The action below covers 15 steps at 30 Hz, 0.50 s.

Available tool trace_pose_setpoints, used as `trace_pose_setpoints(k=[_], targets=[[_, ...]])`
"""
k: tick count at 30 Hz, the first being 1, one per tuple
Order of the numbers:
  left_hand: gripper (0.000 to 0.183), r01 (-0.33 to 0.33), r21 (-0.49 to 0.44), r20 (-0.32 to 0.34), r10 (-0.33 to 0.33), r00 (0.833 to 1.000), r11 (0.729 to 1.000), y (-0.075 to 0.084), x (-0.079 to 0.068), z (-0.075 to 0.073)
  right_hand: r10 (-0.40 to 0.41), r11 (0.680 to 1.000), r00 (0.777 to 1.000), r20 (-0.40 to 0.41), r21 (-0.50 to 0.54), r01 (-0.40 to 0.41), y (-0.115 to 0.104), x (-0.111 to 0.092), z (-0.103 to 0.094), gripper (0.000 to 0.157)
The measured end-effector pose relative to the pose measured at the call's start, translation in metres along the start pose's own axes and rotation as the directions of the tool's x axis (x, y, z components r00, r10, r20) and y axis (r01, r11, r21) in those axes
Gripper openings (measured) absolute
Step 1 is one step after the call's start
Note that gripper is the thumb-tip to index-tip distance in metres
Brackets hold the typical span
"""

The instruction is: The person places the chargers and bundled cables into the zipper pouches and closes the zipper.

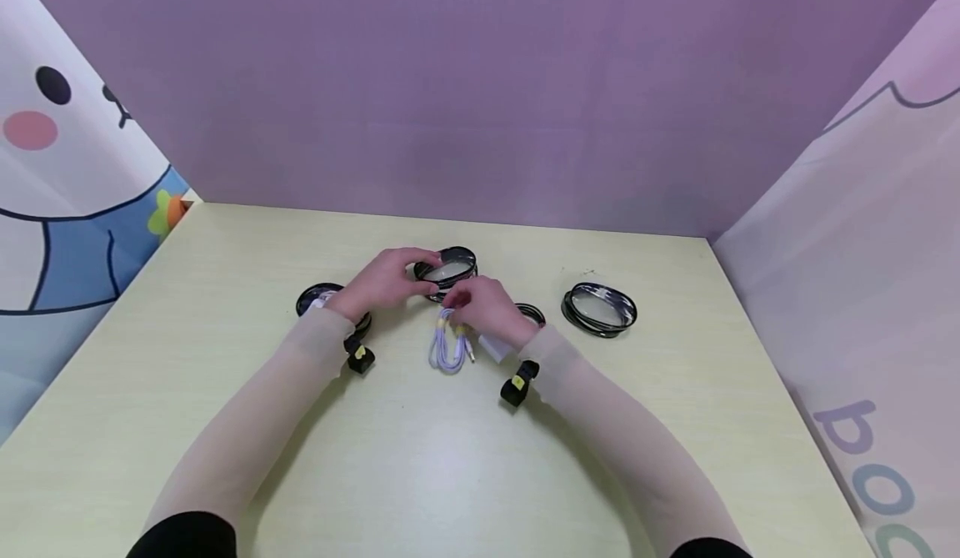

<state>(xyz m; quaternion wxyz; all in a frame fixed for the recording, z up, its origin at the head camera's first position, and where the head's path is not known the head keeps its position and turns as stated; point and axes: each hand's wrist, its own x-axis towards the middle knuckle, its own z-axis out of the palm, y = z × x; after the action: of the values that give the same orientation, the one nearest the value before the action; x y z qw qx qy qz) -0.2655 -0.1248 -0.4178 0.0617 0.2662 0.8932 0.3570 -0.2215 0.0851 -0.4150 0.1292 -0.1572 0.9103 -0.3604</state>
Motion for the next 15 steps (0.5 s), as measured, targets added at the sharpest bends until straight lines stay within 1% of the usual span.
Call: trace_pose_setpoints(k=[4, 6, 8, 9, 11, 14, 15], targets=[[0.041, 0.024, -0.026, 0.006, -0.024, 1.0, 0.999, 0.0, -0.002, -0.001, 0.022, 0.995, 0.998, -0.065, 0.097, -0.015, 0.005, -0.004, -0.004, 0.014], [0.04, 0.03, -0.036, 0.006, -0.03, 1.0, 0.999, 0.0, -0.003, -0.002, 0.039, 0.987, 0.994, -0.098, 0.156, -0.023, 0.008, -0.006, -0.006, 0.014], [0.04, 0.03, -0.043, 0.006, -0.029, 1.0, 0.999, 0.0, -0.004, -0.002, 0.072, 0.973, 0.989, -0.128, 0.228, -0.041, 0.012, -0.006, -0.009, 0.014], [0.04, 0.03, -0.046, 0.009, -0.03, 1.0, 0.998, 0.0, -0.004, -0.002, 0.093, 0.96, 0.986, -0.14, 0.274, -0.052, 0.014, -0.006, -0.011, 0.015], [0.04, 0.032, -0.055, 0.015, -0.031, 0.999, 0.998, -0.001, -0.004, -0.002, 0.147, 0.923, 0.977, -0.156, 0.376, -0.079, 0.018, -0.005, -0.013, 0.016], [0.042, 0.03, -0.073, 0.031, -0.028, 0.999, 0.997, -0.002, -0.004, 0.0, 0.217, 0.864, 0.961, -0.172, 0.492, -0.107, 0.025, -0.003, -0.016, 0.017], [0.042, 0.03, -0.077, 0.035, -0.027, 0.999, 0.997, -0.002, -0.004, 0.001, 0.234, 0.85, 0.956, -0.178, 0.515, -0.112, 0.027, -0.002, -0.017, 0.017]])
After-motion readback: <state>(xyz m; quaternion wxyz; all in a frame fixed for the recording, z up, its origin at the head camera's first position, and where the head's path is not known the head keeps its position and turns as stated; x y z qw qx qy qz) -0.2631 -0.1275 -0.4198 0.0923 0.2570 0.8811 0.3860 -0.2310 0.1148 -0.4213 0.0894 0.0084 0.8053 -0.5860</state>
